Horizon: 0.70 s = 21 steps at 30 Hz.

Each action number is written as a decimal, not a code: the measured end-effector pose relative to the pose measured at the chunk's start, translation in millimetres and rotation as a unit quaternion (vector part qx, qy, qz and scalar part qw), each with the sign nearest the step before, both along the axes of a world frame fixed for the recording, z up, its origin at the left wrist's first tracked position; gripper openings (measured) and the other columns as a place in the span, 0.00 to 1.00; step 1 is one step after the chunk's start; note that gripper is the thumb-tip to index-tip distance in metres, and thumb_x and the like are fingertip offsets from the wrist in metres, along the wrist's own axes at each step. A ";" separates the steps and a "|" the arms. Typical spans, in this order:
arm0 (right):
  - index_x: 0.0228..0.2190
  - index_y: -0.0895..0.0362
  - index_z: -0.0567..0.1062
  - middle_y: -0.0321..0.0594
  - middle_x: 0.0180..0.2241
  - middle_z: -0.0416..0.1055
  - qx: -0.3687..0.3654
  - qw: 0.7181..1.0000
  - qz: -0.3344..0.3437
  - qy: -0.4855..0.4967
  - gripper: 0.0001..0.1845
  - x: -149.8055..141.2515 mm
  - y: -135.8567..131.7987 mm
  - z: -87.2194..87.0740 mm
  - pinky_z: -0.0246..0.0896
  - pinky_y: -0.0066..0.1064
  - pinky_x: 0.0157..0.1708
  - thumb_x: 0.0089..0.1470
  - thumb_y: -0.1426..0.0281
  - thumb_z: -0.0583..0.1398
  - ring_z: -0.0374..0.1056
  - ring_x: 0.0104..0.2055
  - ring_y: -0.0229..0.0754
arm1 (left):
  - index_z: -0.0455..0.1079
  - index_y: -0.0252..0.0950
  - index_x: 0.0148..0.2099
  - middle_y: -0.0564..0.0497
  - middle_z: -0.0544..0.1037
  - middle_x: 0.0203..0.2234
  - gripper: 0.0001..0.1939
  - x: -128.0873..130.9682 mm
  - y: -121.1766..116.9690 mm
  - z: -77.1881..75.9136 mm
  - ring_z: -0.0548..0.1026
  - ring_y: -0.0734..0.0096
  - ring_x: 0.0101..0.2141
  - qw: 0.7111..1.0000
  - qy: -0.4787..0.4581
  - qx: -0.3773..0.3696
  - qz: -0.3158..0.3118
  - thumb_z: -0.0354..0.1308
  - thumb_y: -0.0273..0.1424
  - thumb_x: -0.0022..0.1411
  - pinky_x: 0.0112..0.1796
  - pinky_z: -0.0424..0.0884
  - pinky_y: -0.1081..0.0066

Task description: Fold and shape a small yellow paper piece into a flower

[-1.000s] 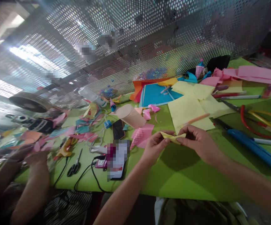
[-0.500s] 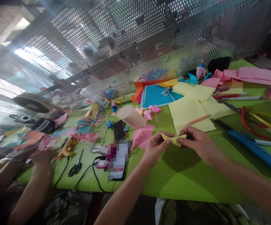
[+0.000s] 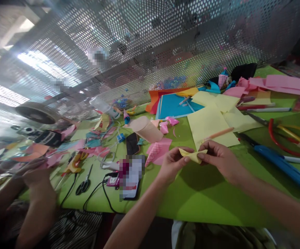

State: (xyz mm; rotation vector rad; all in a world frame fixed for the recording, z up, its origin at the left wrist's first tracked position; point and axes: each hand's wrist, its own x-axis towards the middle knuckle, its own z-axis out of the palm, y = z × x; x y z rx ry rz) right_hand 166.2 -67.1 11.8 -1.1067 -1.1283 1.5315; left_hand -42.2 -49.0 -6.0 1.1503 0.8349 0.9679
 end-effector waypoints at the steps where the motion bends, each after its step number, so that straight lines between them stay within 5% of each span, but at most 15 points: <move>1: 0.31 0.52 0.77 0.35 0.29 0.73 0.001 1.000 -0.002 -0.001 0.26 0.3 0.0 0.2 0.70 0.37 0.37 0.46 0.46 0.76 0.70 0.33 0.42 | 0.84 0.36 0.48 0.45 0.86 0.40 0.25 -0.1 -0.2 0.6 0.80 0.65 0.40 1.000 -0.007 -0.002 -0.001 0.78 0.46 0.55 0.45 0.74 0.68; 6: 0.32 0.52 0.76 0.35 0.29 0.75 0.002 1.000 -0.011 -0.002 0.26 2.5 0.0 -4.1 0.66 0.36 0.35 0.47 0.46 0.75 0.70 0.33 0.42 | 0.83 0.36 0.49 0.44 0.86 0.44 0.24 0.1 -0.8 2.2 0.82 0.60 0.44 1.000 -0.015 0.006 0.012 0.73 0.50 0.60 0.52 0.76 0.62; 21: 0.32 0.52 0.76 0.35 0.29 0.74 0.008 1.000 -0.005 -0.003 0.24 3.4 -0.3 -6.1 0.67 0.37 0.36 0.51 0.46 0.73 0.70 0.33 0.43 | 0.84 0.36 0.42 0.46 0.87 0.38 0.20 0.8 0.5 1.8 0.82 0.66 0.39 0.998 0.005 0.022 0.051 0.73 0.48 0.61 0.47 0.79 0.65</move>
